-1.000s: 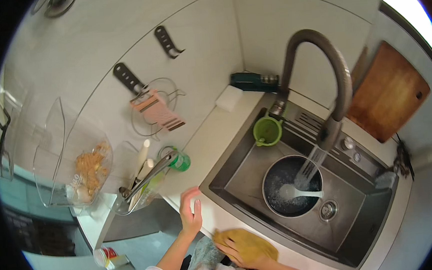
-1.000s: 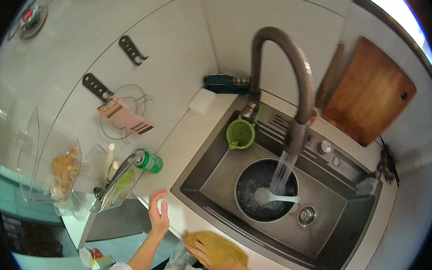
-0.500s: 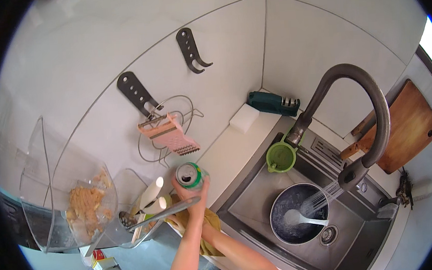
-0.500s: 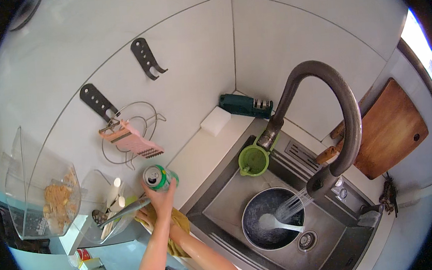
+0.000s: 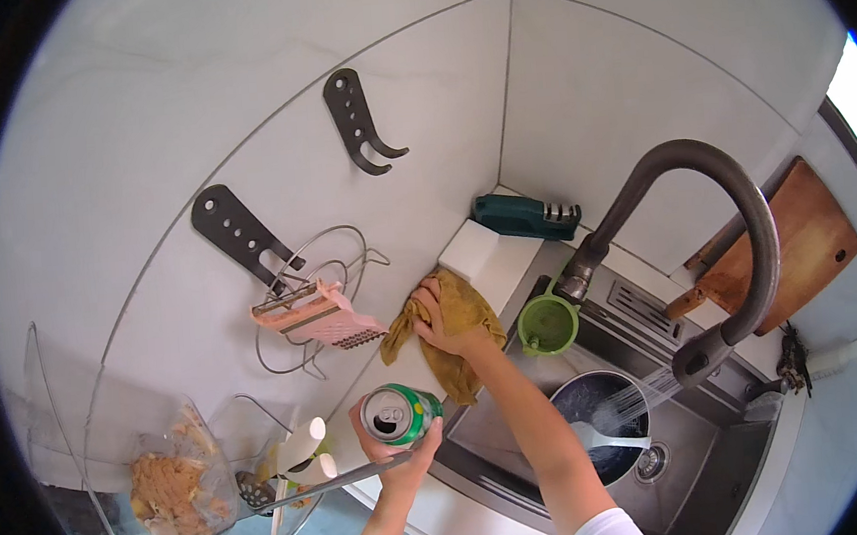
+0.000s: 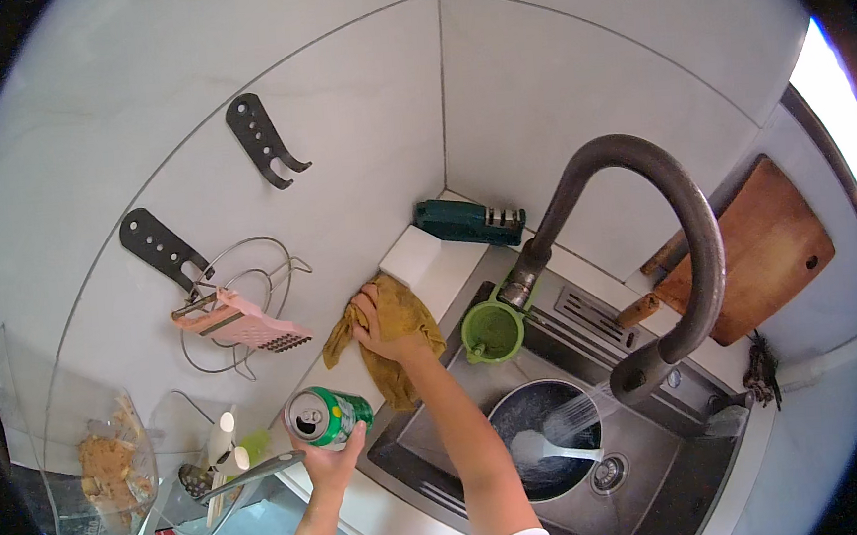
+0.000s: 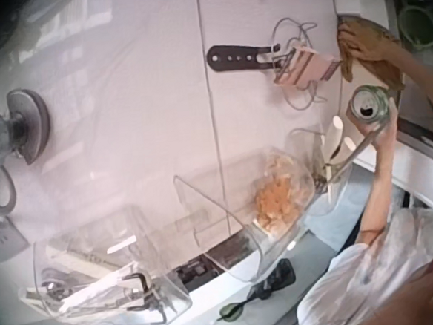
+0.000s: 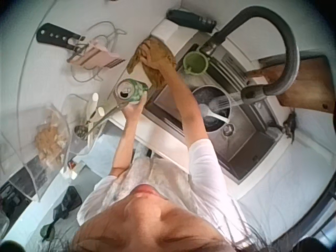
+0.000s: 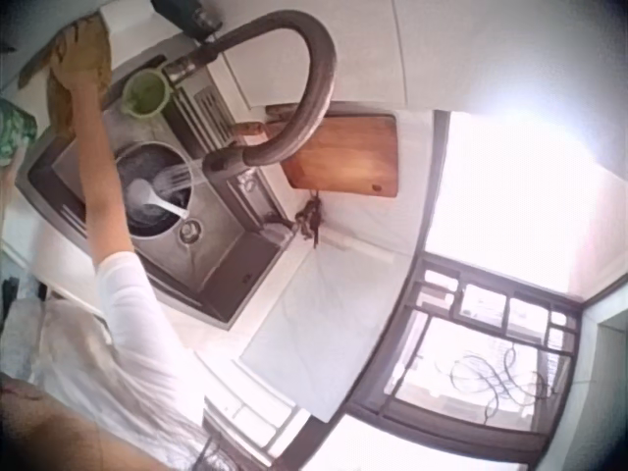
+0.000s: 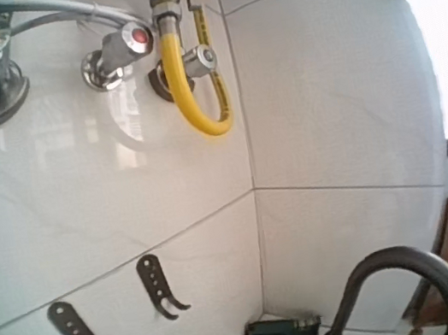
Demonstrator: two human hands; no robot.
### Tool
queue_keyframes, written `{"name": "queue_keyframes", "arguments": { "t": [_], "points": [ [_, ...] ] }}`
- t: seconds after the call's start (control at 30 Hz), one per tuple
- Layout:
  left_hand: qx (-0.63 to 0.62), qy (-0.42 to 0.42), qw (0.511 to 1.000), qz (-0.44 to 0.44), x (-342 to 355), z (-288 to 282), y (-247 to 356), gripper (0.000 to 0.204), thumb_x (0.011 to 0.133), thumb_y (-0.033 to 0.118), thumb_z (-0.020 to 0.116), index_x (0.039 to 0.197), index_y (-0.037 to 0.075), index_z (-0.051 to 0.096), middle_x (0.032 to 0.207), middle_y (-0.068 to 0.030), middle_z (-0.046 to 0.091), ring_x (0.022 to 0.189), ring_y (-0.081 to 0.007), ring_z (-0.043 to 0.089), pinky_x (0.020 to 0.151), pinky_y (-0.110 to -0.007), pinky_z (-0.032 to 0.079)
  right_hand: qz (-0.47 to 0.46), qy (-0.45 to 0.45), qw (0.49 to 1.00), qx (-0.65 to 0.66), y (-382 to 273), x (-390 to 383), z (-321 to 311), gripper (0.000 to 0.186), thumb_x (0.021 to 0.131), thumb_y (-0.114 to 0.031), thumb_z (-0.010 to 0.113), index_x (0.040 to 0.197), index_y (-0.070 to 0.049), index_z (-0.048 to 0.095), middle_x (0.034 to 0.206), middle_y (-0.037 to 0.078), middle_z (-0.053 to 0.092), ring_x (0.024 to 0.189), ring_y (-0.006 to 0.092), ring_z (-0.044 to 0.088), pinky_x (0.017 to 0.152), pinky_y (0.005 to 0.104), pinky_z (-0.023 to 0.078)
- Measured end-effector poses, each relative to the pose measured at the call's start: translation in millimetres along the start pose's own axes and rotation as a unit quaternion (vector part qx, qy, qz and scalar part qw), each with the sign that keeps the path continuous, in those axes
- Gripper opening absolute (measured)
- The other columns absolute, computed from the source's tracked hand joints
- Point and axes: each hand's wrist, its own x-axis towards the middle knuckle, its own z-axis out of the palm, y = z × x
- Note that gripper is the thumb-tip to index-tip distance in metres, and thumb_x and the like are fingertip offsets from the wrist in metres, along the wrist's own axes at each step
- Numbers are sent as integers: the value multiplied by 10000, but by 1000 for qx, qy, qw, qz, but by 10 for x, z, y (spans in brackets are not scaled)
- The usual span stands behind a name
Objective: The person wipes the kitchen counter and sink area with a yellow cloth, rinses the cloth, and washes a black pot in the sink. They then dry the pot and place it into a rice cooker. Finally, they stir a pot of soup on the stove.
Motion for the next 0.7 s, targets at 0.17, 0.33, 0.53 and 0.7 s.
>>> {"name": "queue_keyframes", "arguments": {
  "t": [0.17, 0.33, 0.53, 0.7],
  "points": [
    [-31, -3, 999, 34, -35, -59, -161, 773, 660, 81, 778, 1255, -55, 304, 1164, -156, 486, 1039, -217, 507, 903, -335, 416, 84, -34, 983, -162, -270, -416, -229, 462, 772, -279, 586, 1185, -84, 509, 1272, 127, 458, 1156, 367, 423, 963, 457, 349],
    [14, -21, 999, -26, -58, -139, -261, 886, 646, 123, 784, 1310, -75, 233, 1232, -200, 436, 1130, -255, 462, 958, -367, 376, 208, 134, 918, -309, 197, -571, -316, 605, 803, -352, 552, 1253, 33, 430, 1311, 285, 372, 1197, 493, 319, 1016, 516, 270],
    [17, -36, 999, 3, -24, -88, -401, 937, 617, 136, 793, 1322, -72, 212, 1237, -197, 418, 1146, -265, 441, 990, -390, 338, 246, 48, 944, -216, 836, -57, -397, 624, 807, -370, 497, 1299, 3, 408, 1374, 280, 274, 1257, 458, 252, 1054, 510, 202],
    [22, -54, 998, -1, -57, -65, -445, 895, 616, 120, 787, 1306, -57, 245, 1228, -185, 423, 1145, -260, 441, 982, -391, 345, 281, 82, 935, -203, 980, 182, -439, 647, 815, -449, 423, 1352, -90, 384, 1421, 230, 222, 1280, 423, 240, 1061, 493, 201]
  ]
}}
